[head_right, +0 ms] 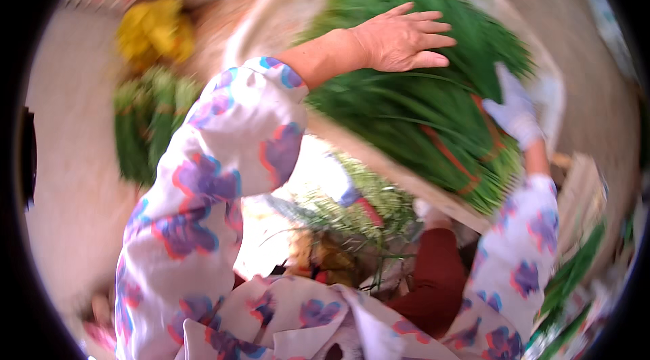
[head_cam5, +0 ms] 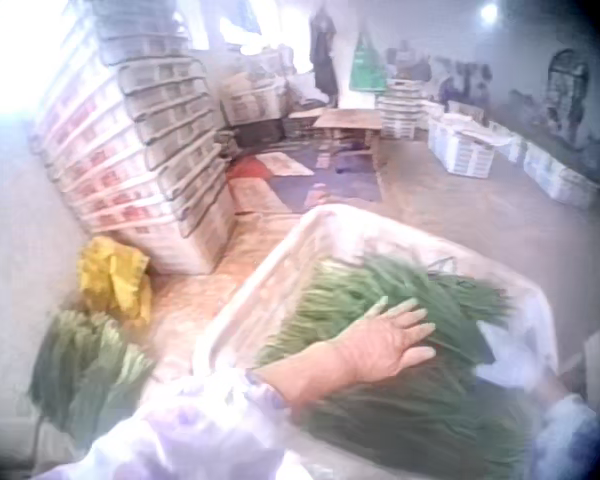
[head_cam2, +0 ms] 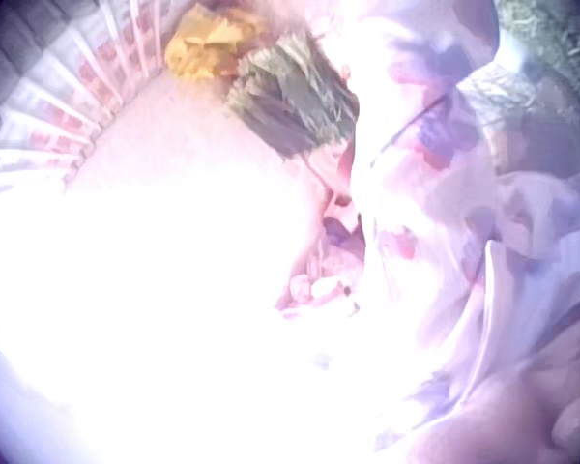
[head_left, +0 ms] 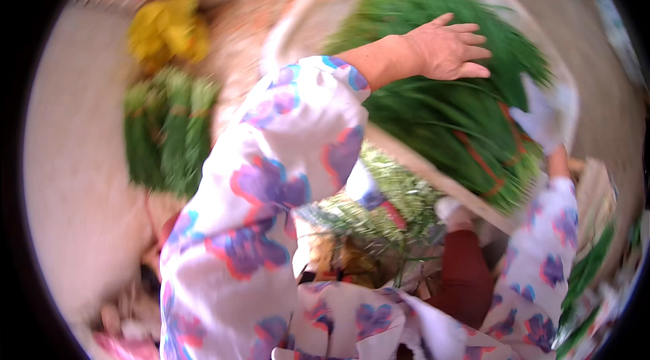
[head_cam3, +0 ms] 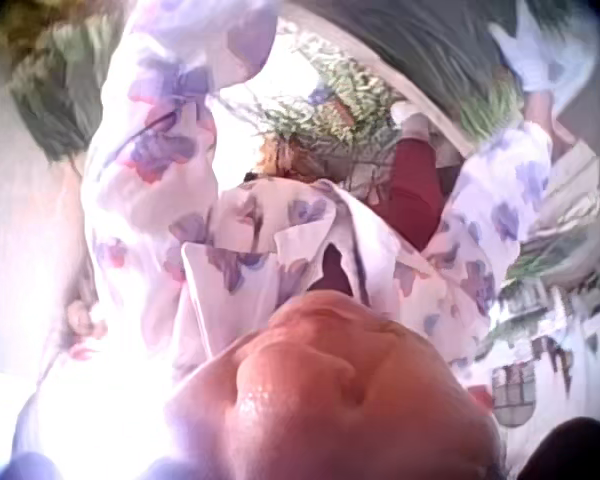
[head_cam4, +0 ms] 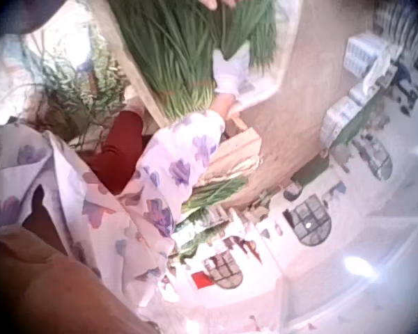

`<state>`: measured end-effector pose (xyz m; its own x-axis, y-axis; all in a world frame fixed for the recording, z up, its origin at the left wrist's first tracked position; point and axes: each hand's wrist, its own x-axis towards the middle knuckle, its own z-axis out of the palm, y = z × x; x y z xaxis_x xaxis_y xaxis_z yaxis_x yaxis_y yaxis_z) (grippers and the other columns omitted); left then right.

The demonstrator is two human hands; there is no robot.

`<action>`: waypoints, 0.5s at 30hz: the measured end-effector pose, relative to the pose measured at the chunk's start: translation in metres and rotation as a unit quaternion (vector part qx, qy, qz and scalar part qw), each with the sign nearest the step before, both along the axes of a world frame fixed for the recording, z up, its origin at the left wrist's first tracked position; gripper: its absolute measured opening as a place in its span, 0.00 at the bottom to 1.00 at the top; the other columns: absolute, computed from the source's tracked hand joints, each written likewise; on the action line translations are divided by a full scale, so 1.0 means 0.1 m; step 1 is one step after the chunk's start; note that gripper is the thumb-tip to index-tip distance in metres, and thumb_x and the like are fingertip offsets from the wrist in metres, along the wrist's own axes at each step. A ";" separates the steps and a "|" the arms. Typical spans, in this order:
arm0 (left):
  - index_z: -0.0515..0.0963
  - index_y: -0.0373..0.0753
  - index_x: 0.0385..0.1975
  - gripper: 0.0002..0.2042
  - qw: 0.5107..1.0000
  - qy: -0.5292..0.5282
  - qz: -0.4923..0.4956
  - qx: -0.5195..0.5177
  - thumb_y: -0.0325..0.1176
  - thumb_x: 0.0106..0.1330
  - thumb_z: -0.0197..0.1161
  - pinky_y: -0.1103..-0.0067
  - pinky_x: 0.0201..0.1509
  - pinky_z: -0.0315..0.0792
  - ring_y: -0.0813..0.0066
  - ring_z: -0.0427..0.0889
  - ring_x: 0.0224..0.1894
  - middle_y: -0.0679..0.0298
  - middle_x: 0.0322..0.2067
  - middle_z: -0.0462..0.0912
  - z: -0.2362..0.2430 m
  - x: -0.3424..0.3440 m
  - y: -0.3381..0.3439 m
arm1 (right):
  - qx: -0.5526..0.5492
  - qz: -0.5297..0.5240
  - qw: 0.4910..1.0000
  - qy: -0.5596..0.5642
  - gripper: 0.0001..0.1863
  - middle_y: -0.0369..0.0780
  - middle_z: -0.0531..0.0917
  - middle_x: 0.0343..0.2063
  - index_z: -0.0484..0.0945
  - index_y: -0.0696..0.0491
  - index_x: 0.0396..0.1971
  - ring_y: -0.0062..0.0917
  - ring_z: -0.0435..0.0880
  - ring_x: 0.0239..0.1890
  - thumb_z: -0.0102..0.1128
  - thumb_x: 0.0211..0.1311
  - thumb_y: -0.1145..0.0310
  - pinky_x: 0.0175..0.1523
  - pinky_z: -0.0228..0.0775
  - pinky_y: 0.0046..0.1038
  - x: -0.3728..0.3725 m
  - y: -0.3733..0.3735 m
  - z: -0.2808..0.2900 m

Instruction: The person bundles long green stalks with red ties and uses a cleaver to trim the ends on a wooden board before placing the finished bundles into a plastic crate.

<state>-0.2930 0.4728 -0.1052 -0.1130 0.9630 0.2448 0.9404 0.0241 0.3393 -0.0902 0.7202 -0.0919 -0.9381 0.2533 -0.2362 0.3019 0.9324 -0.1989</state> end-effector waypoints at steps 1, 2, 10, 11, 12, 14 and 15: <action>0.72 0.46 0.58 0.23 0.998 0.000 -0.009 0.063 0.53 0.71 0.45 0.57 0.69 0.56 0.57 0.63 0.66 0.58 0.61 0.69 0.15 -0.12 -0.40 | -0.020 0.051 0.991 0.118 0.41 0.51 0.63 0.65 0.54 0.54 0.68 0.43 0.62 0.67 0.61 0.56 0.60 0.69 0.53 0.35 -0.07 -0.17 -0.03; 0.73 0.45 0.56 0.21 0.998 -0.049 0.040 0.005 0.49 0.70 0.49 0.59 0.66 0.59 0.57 0.66 0.63 0.58 0.59 0.72 0.27 -0.23 -0.98 | 0.053 0.058 0.987 0.137 0.39 0.50 0.63 0.65 0.54 0.53 0.68 0.45 0.60 0.67 0.58 0.60 0.58 0.68 0.52 0.39 -0.20 -0.45 -0.10; 0.79 0.35 0.39 0.10 0.894 -0.018 0.408 0.182 0.20 0.58 0.58 0.74 0.48 0.74 0.64 0.81 0.42 0.58 0.39 0.82 0.20 -0.56 -4.88 | 0.337 0.080 0.938 -0.006 0.36 0.35 0.52 0.71 0.50 0.47 0.71 0.37 0.49 0.73 0.47 0.63 0.58 0.69 0.46 0.46 -0.09 -0.91 -0.68; 0.80 0.39 0.37 0.10 0.840 -0.107 0.486 0.215 0.20 0.56 0.58 0.72 0.46 0.74 0.58 0.80 0.42 0.57 0.38 0.82 0.04 -0.57 -5.14 | 0.329 0.076 0.941 -0.014 0.36 0.35 0.51 0.72 0.49 0.47 0.71 0.37 0.48 0.73 0.47 0.64 0.58 0.70 0.45 0.46 -0.08 -0.87 -0.65; 0.79 0.39 0.40 0.11 0.818 -0.112 0.536 0.177 0.25 0.57 0.60 0.71 0.48 0.74 0.58 0.80 0.44 0.56 0.39 0.82 -0.17 -0.56 -5.45 | 0.298 0.030 0.948 -0.109 0.34 0.40 0.54 0.71 0.50 0.52 0.70 0.38 0.50 0.72 0.45 0.65 0.61 0.71 0.45 0.43 -0.22 -1.07 -0.45; 0.78 0.38 0.45 0.16 0.789 -0.079 0.603 0.088 0.34 0.57 0.64 0.69 0.52 0.72 0.57 0.78 0.47 0.54 0.42 0.81 -0.67 -0.60 -5.90 | 0.140 0.016 0.990 0.030 0.34 0.46 0.56 0.69 0.50 0.57 0.69 0.40 0.53 0.71 0.44 0.66 0.62 0.71 0.45 0.40 -0.36 -1.36 -0.10; 0.76 0.37 0.47 0.20 0.782 -0.036 0.621 0.030 0.38 0.56 0.65 0.67 0.54 0.72 0.56 0.77 0.49 0.53 0.44 0.80 -0.91 -0.64 -6.08 | 0.052 0.010 0.994 0.098 0.33 0.49 0.57 0.68 0.51 0.60 0.69 0.41 0.54 0.71 0.43 0.66 0.63 0.71 0.46 0.38 -0.39 -1.52 0.02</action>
